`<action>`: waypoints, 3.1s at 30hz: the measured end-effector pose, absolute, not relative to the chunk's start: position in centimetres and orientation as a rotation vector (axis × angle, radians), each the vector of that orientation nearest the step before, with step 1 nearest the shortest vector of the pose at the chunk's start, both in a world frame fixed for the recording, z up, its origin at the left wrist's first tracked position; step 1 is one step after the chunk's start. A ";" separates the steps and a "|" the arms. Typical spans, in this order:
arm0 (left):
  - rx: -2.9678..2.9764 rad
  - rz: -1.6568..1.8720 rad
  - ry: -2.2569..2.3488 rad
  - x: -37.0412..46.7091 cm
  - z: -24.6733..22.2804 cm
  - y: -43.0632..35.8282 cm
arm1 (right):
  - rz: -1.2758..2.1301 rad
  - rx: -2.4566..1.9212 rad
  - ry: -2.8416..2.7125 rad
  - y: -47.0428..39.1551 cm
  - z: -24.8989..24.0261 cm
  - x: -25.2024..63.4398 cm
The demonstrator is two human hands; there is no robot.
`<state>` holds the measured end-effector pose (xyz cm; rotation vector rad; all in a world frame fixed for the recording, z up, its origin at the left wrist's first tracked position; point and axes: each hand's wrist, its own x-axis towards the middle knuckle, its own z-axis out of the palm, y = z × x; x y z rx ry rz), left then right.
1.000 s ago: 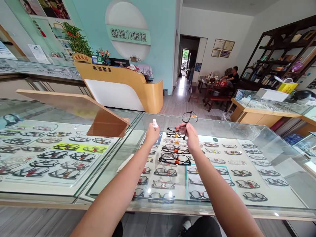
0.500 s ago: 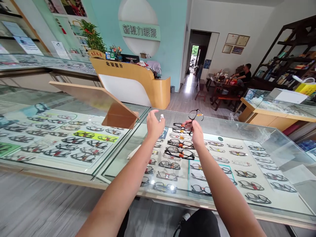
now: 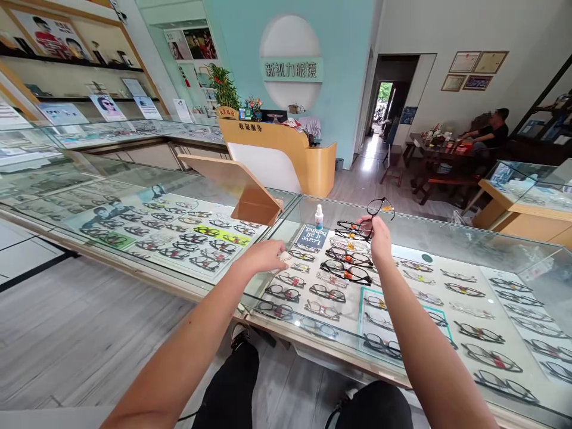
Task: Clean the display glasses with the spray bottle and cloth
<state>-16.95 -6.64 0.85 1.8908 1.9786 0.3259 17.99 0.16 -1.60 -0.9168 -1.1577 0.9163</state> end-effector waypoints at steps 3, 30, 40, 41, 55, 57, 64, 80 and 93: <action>1.826 0.439 1.913 -17.6 -0.2 -6.4 | 0.923 -0.917 -1.160 0.3 -1.7 18.1; 0.823 1.435 1.024 0.3 0.0 4.3 | 0.757 -0.935 -1.249 0.8 -1.5 18.4; 0.745 1.273 0.726 -1.3 0.6 3.8 | 0.882 -0.862 -1.419 -1.1 -0.2 16.8; 0.774 1.257 0.708 -1.3 0.6 3.8 | 0.896 -0.859 -1.454 -1.2 -0.1 16.7; 0.788 1.235 0.594 -2.1 0.7 4.1 | 0.975 -0.891 -1.632 -1.3 -0.5 16.7; 0.741 1.221 0.543 -2.1 0.8 4.3 | 0.984 -0.896 -1.618 -1.3 -0.4 16.6; 0.604 1.345 0.625 -2.3 0.7 4.7 | 1.020 -0.902 -1.574 -1.4 0.1 16.4; 0.902 1.348 0.618 -0.9 0.9 3.0 | 1.032 -0.834 -1.643 -2.0 0.1 15.7; 0.862 1.451 0.635 -0.5 1.1 2.8 | 1.041 -0.824 -1.613 -2.1 0.2 15.5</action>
